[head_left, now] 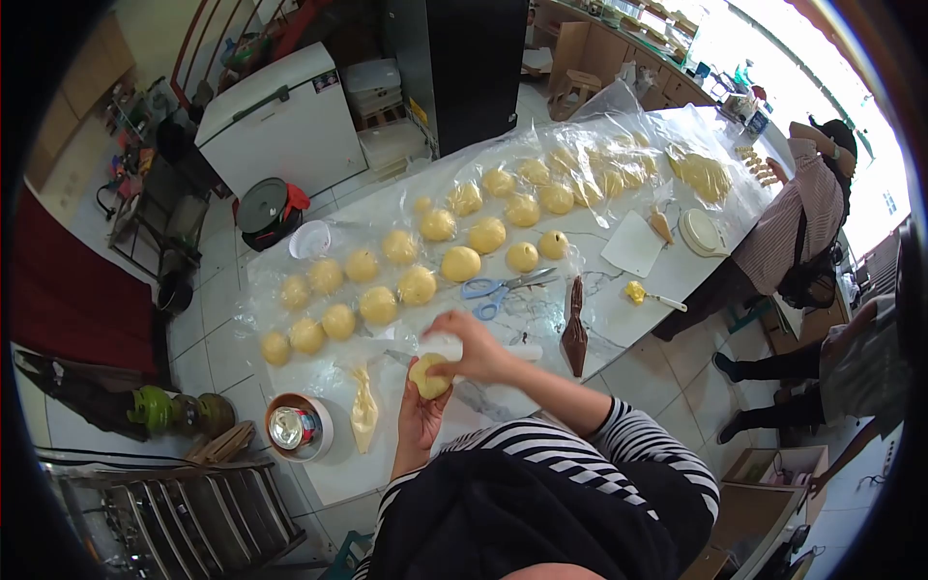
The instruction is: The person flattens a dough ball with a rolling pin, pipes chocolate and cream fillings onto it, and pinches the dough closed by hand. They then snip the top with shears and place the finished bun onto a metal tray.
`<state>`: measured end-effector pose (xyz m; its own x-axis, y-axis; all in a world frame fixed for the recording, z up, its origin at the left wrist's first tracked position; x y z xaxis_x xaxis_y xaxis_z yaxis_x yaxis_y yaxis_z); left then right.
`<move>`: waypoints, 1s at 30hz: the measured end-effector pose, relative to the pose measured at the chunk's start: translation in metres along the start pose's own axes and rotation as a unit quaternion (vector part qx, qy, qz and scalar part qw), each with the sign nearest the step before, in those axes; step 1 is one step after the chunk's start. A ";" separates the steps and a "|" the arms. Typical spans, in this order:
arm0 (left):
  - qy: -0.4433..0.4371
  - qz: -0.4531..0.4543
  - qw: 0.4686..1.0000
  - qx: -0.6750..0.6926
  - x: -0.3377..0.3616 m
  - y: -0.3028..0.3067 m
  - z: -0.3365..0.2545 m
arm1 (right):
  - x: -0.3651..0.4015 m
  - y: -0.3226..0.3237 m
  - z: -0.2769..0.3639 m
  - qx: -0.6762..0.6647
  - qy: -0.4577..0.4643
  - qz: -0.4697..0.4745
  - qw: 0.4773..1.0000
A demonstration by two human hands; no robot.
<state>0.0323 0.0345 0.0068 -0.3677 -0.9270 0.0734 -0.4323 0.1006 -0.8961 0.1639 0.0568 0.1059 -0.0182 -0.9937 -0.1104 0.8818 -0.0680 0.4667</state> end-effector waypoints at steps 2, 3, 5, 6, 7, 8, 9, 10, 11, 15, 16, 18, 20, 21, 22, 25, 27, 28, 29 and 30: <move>0.016 0.012 0.999 0.025 0.003 -0.001 -0.001 | -0.021 0.018 -0.042 -0.004 -0.024 -0.081 0.996; 0.018 0.010 0.999 0.025 0.004 0.001 -0.001 | -0.033 0.035 -0.063 -0.049 -0.109 -0.085 0.989; 0.017 0.018 0.998 0.061 0.002 0.003 -0.003 | -0.052 0.077 -0.100 -0.056 -0.224 -0.120 0.966; 0.027 0.014 0.995 0.090 0.002 0.003 -0.004 | -0.055 0.093 -0.116 -0.020 -0.257 -0.149 0.955; 0.028 0.014 0.995 0.090 0.002 0.006 -0.005 | -0.054 0.099 -0.125 -0.020 -0.258 -0.150 0.954; 0.029 0.003 0.996 0.087 0.003 0.011 -0.005 | -0.051 0.102 -0.138 -0.017 -0.290 -0.144 0.946; 0.027 -0.001 0.996 0.087 -0.002 0.010 -0.005 | -0.052 0.108 -0.144 -0.012 -0.316 -0.140 0.938; 0.026 0.003 0.996 0.088 -0.004 0.008 -0.005 | -0.049 0.106 -0.146 -0.012 -0.305 -0.126 0.944; 0.030 -0.002 0.994 0.102 -0.003 0.007 -0.005 | -0.047 0.104 -0.149 -0.010 -0.303 -0.128 0.944; 0.042 -0.006 0.994 0.100 -0.004 0.007 -0.001 | -0.033 0.096 -0.127 -0.040 -0.300 -0.128 0.945; 0.040 -0.012 0.994 0.098 -0.003 0.006 0.000 | -0.029 0.090 -0.105 -0.027 -0.261 -0.135 0.955; 0.031 -0.023 0.996 0.079 -0.003 0.003 0.002 | -0.023 0.063 -0.059 -0.025 -0.184 -0.077 0.980; 0.015 -0.022 0.998 0.060 -0.004 0.005 0.000 | -0.007 0.025 -0.006 -0.004 -0.038 -0.001 0.999; 0.013 -0.010 0.999 0.044 -0.006 0.006 0.000 | 0.003 0.009 0.020 0.023 0.071 0.009 0.997; 0.010 0.001 0.999 0.031 -0.007 0.007 -0.001 | 0.006 0.001 0.028 0.020 0.072 0.019 0.997; -0.031 -0.004 0.999 0.030 -0.006 0.003 -0.007 | 0.011 -0.016 0.037 0.153 0.076 -0.020 0.985; -0.053 -0.010 0.998 0.014 -0.008 -0.001 -0.012 | 0.004 -0.020 0.028 0.187 0.073 -0.012 0.980; -0.057 -0.007 0.998 0.014 -0.009 -0.002 -0.014 | 0.002 -0.023 0.028 0.178 0.073 0.006 0.981; -0.060 0.000 0.998 0.014 -0.009 -0.003 -0.015 | -0.001 -0.020 0.031 0.174 0.084 0.000 0.981; -0.065 -0.011 0.998 0.015 -0.008 -0.003 -0.017 | -0.001 -0.016 0.036 0.171 0.094 -0.010 0.981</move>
<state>0.0223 0.0478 0.0168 -0.2468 -0.9683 0.0377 -0.4138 0.0701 -0.9077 0.1330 0.0553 0.1303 0.0830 -0.9600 -0.2675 0.6717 -0.1444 0.7266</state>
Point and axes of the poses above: each hand's wrist, its own x-axis away from the middle knuckle, its own y-axis out of the back of the hand, z = x × y, the point moved 6 cm from there along -x, towards the middle knuckle, and after that the axes turned 11 degrees about -y, right-handed, at the moved point
